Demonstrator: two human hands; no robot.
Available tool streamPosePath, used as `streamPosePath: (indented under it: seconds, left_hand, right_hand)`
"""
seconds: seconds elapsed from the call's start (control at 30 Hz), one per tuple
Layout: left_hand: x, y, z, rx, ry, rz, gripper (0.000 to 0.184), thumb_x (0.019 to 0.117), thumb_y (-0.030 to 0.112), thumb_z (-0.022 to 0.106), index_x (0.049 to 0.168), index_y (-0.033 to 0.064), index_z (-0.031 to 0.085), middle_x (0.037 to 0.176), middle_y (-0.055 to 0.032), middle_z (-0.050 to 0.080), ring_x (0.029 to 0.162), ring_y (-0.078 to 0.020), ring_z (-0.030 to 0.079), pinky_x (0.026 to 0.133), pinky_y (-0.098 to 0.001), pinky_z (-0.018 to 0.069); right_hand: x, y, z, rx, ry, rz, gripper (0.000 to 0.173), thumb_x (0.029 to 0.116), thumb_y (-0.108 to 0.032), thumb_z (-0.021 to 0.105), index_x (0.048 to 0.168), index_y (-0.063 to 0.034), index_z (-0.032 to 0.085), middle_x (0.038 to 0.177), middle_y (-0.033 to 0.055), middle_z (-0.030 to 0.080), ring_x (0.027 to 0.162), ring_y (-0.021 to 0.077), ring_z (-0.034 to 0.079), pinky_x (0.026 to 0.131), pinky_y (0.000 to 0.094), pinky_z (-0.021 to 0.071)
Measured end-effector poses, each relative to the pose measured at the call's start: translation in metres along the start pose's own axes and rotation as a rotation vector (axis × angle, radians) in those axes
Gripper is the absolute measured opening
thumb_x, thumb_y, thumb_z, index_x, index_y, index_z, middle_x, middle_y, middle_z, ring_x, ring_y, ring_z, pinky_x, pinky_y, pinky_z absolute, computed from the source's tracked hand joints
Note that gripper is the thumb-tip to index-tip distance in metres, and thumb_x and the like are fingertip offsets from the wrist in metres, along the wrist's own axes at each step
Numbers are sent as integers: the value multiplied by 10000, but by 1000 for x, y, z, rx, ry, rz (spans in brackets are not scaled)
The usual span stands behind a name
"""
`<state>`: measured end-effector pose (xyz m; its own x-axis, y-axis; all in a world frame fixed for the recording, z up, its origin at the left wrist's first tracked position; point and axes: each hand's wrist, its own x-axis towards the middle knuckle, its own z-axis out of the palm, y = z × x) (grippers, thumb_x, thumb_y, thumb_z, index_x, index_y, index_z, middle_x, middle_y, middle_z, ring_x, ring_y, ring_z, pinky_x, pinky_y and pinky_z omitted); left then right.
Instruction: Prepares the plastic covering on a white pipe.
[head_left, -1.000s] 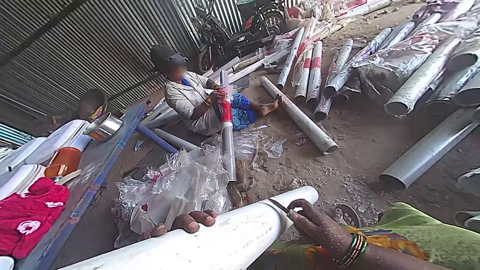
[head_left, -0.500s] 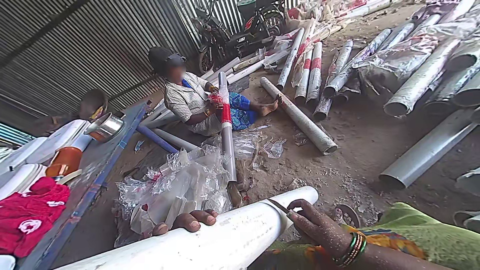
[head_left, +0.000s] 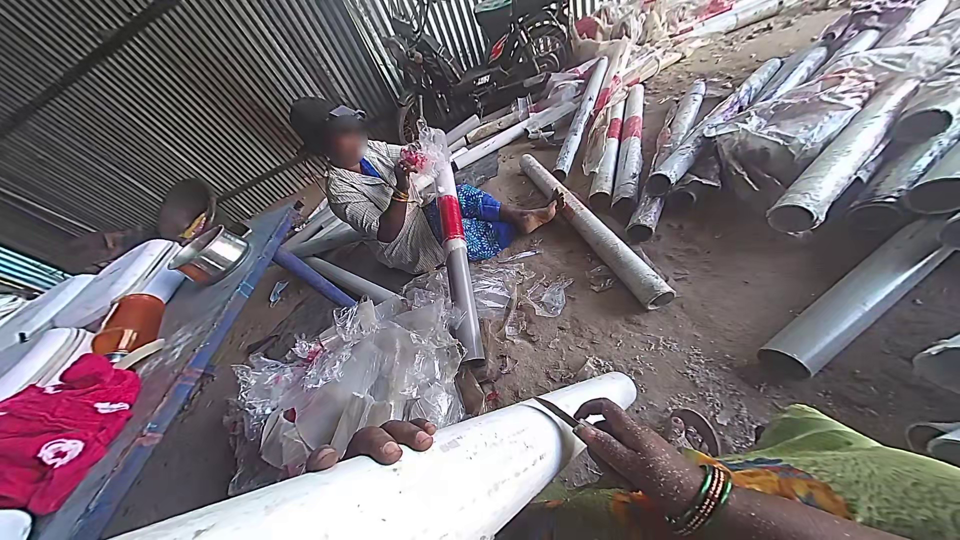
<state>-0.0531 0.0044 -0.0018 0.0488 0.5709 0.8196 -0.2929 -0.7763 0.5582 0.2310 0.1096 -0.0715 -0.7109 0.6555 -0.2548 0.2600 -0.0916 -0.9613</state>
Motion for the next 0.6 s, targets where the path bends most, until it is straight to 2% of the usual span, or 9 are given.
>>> streamPosePath:
  seconds: [0.27,0.5,0.6]
  left_hand:
    - [-2,-1,1,21,14,12,439,1074,352,321,1430,215,539,1292,-62,661,1200,-307,638,1019,-460,520]
    - [0,1,6,3,55,-5,431,1070,356,325,1391,208,571,1267,-66,675,1182,-309,650,1010,-458,525]
    - [0,-1,0,-5,16,6,436,1072,350,322,1408,202,558,1294,-76,661,1199,-318,639,1017,-466,520]
  right_hand:
    - [0,2,0,2,3,-10,323,1071,-309,490,1292,-74,516,685,-62,517,521,29,468,517,226,426]
    - [-1,1,1,8,13,-26,323,1066,-303,491,1283,-65,519,677,-68,511,516,19,462,510,215,420]
    - [-1,1,1,4,8,-23,321,1071,-298,488,1287,-62,517,682,-62,514,520,24,464,514,218,421]
